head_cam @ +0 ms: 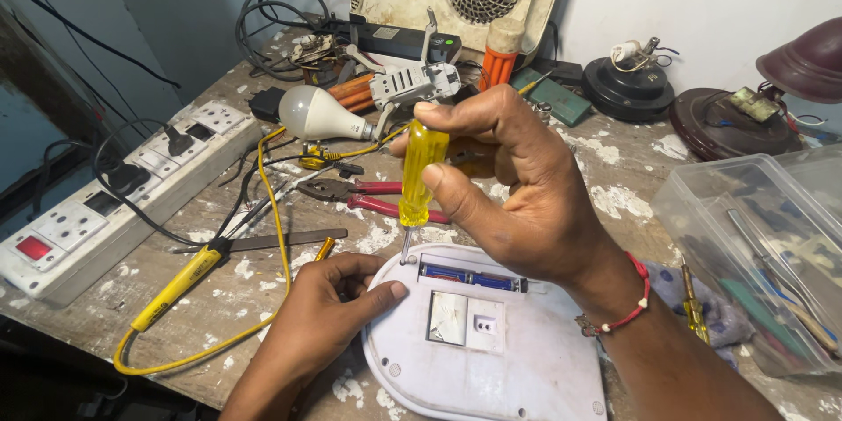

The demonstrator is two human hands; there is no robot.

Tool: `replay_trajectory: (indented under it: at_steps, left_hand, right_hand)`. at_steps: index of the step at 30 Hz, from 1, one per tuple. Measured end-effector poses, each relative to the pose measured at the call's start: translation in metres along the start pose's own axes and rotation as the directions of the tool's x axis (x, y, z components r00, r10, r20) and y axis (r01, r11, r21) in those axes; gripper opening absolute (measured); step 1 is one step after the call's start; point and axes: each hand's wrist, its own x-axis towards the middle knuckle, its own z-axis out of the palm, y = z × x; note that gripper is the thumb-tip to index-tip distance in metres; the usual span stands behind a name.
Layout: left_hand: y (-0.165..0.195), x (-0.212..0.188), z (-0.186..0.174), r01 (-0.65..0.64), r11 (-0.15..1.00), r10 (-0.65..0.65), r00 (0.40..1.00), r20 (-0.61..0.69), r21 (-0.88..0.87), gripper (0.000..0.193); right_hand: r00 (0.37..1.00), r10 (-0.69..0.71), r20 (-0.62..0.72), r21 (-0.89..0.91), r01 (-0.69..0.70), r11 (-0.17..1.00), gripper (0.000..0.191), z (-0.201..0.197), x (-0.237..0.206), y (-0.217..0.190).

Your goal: The person opens the back cover of a white emergency light fixture and works on its internal battery pack and wiring. They then use a yellow screwdriver to unscrew and re-tighten screws on the back panel, holding the fixture steady with the other hand.

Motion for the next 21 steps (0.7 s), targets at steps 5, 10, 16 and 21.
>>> replay_trajectory:
  at_steps: [5, 10, 16, 21]
  left_hand:
    - [0.000, 0.000, 0.000, 0.013, 0.999, -0.012, 1.000, -0.024, 0.037, 0.042]
    - [0.002, 0.000, 0.000, -0.013, 0.999, 0.013, 1.000, -0.010, 0.032, 0.041]
    - [0.005, 0.000, 0.001, 0.000, 1.000, 0.001, 1.000, -0.019, 0.020, 0.042]
    - [0.004, -0.001, 0.000, -0.009, 1.000, 0.009, 1.000, -0.012, 0.022, 0.043]
  right_hand:
    - [0.998, -0.044, -0.034, -0.051, 0.042, 0.998, 0.038, 0.002, 0.000, 0.005]
    - [0.990, -0.139, 0.034, -0.161, 0.143, 0.977, 0.033, -0.003, 0.002, 0.005]
    - [0.996, -0.072, 0.048, 0.035, 0.070, 0.997, 0.032, -0.001, -0.001, 0.010]
    - [0.986, -0.145, -0.082, -0.061, 0.140, 0.988, 0.038, 0.009, -0.001, 0.021]
